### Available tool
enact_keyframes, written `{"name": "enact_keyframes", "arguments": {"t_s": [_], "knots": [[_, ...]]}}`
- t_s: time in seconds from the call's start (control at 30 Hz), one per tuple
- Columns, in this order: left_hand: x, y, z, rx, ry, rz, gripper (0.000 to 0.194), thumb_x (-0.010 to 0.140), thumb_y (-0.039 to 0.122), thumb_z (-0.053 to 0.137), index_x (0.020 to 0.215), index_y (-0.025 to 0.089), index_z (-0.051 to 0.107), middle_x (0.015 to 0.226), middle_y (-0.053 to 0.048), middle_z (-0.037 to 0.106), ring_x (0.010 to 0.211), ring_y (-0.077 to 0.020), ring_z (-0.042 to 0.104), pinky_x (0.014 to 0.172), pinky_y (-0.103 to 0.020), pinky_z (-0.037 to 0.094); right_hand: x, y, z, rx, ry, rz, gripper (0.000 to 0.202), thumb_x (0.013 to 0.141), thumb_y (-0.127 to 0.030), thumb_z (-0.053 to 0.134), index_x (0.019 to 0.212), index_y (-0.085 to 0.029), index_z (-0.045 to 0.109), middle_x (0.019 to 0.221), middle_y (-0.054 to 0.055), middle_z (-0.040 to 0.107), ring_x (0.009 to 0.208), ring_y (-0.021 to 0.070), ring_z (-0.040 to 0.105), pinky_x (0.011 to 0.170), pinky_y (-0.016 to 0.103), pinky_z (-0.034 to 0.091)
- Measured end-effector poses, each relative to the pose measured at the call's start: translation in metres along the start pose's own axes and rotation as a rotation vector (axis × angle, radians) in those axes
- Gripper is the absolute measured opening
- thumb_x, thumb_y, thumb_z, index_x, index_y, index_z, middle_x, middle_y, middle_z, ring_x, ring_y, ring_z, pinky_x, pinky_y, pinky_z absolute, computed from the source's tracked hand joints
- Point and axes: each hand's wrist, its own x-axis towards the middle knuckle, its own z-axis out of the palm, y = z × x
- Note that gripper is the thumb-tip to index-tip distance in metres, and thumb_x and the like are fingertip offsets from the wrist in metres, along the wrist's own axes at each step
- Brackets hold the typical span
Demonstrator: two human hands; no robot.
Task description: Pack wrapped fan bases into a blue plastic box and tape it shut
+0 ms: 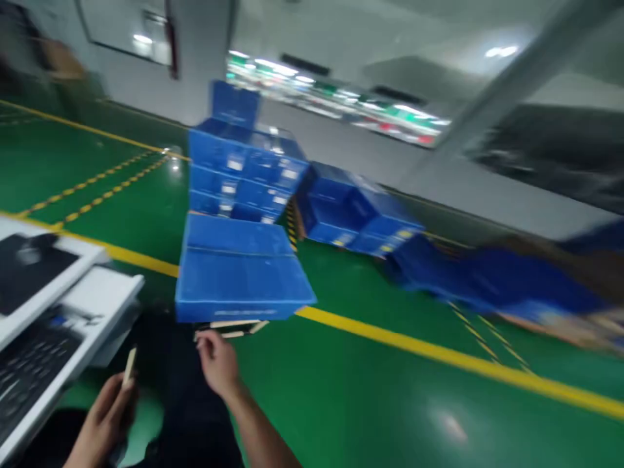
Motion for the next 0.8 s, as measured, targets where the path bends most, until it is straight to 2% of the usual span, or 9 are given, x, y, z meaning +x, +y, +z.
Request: {"name": "enact_keyframes", "arguments": {"t_s": [0.03, 0.1, 0.17, 0.23, 0.37, 0.47, 0.57, 0.67, 0.8], "knots": [[0.007, 0.004, 0.003, -0.037, -0.055, -0.043, 0.073, 0.079, 0.092, 0.068, 0.105, 0.024, 0.066, 0.065, 0.005, 0.053, 0.051, -0.0132, 0.048, 0.046, -0.023, 0.034, 0.015, 0.0, -0.007, -0.006, 0.023, -0.026, 0.042, 0.11, -0.05, 0.047, 0.123, -0.025, 0.077, 0.113, 0.008, 0.081, 0.106, 0.0237, 0.075, 0.097, 0.036, 0.057], [0.026, 0.014, 0.01, -0.084, -0.103, -0.049, 0.076, 0.082, 0.094, 0.062, 0.105, 0.022, 0.065, 0.07, 0.005, 0.054, 0.054, -0.0125, 0.048, 0.047, -0.024, 0.033, 0.047, 0.008, -0.019, -0.069, 0.178, -0.087, 0.049, 0.106, -0.061, 0.052, 0.121, -0.022, 0.077, 0.121, 0.013, 0.079, 0.108, 0.0273, 0.074, 0.102, 0.041, 0.056], [0.049, 0.023, 0.018, -0.088, -0.108, 0.005, 0.078, 0.085, 0.093, 0.058, 0.11, 0.02, 0.066, 0.074, 0.003, 0.058, 0.057, -0.0132, 0.051, 0.051, -0.025, 0.037, 0.075, 0.024, -0.025, -0.176, 0.297, -0.117, 0.057, 0.102, -0.067, 0.052, 0.123, -0.02, 0.077, 0.126, 0.016, 0.076, 0.117, 0.0321, 0.07, 0.109, 0.048, 0.053], [0.073, 0.032, 0.029, -0.053, -0.109, 0.062, 0.074, 0.091, 0.087, 0.055, 0.115, 0.018, 0.067, 0.077, 0.0, 0.062, 0.059, -0.0144, 0.055, 0.054, -0.026, 0.041, 0.094, 0.043, -0.029, -0.289, 0.325, -0.14, 0.066, 0.102, -0.071, 0.048, 0.132, -0.017, 0.074, 0.134, 0.019, 0.072, 0.129, 0.0356, 0.064, 0.115, 0.051, 0.049], [0.125, 0.055, 0.054, -0.004, -0.132, 0.095, 0.042, 0.107, 0.051, 0.049, 0.124, 0.016, 0.064, 0.085, -0.003, 0.068, 0.061, -0.0137, 0.061, 0.059, -0.026, 0.048, 0.116, 0.076, -0.032, -0.525, 0.278, -0.14, 0.093, 0.101, -0.081, 0.035, 0.149, -0.007, 0.065, 0.158, 0.029, 0.055, 0.15, 0.0433, 0.048, 0.126, 0.06, 0.038], [0.168, 0.077, 0.068, -0.002, -0.123, 0.071, 0.026, 0.109, 0.032, 0.048, 0.126, 0.018, 0.06, 0.099, -0.005, 0.075, 0.057, -0.0109, 0.063, 0.057, -0.024, 0.048, 0.128, 0.091, -0.033, -0.729, 0.173, -0.011, 0.088, 0.104, -0.072, 0.035, 0.155, -0.006, 0.063, 0.165, 0.03, 0.047, 0.153, 0.0491, 0.043, 0.128, 0.068, 0.03], [0.213, 0.098, 0.08, 0.03, -0.08, 0.042, 0.018, 0.109, 0.028, 0.051, 0.121, 0.018, 0.062, 0.112, -0.008, 0.08, 0.052, -0.0093, 0.065, 0.053, -0.024, 0.045, 0.135, 0.095, -0.039, -0.9, 0.052, 0.075, 0.069, 0.107, -0.058, 0.045, 0.16, -0.016, 0.061, 0.167, 0.022, 0.05, 0.152, 0.0473, 0.047, 0.125, 0.063, 0.039], [0.254, 0.116, 0.098, 0.078, -0.031, 0.026, 0.022, 0.111, 0.027, 0.05, 0.124, 0.016, 0.063, 0.108, -0.01, 0.082, 0.053, -0.0105, 0.066, 0.056, -0.024, 0.048, 0.136, 0.091, -0.048, -0.988, -0.009, 0.125, 0.061, 0.11, -0.058, 0.048, 0.162, -0.028, 0.06, 0.169, 0.013, 0.051, 0.148, 0.043, 0.053, 0.115, 0.056, 0.051], [0.299, 0.137, 0.126, 0.142, -0.011, 0.021, 0.027, 0.112, 0.032, 0.05, 0.126, 0.015, 0.067, 0.101, -0.011, 0.081, 0.057, -0.0133, 0.07, 0.061, -0.024, 0.051, 0.133, 0.088, -0.052, -1.053, -0.032, 0.16, 0.058, 0.112, -0.057, 0.048, 0.164, -0.033, 0.057, 0.17, 0.011, 0.05, 0.148, 0.0405, 0.055, 0.109, 0.052, 0.057]]}}
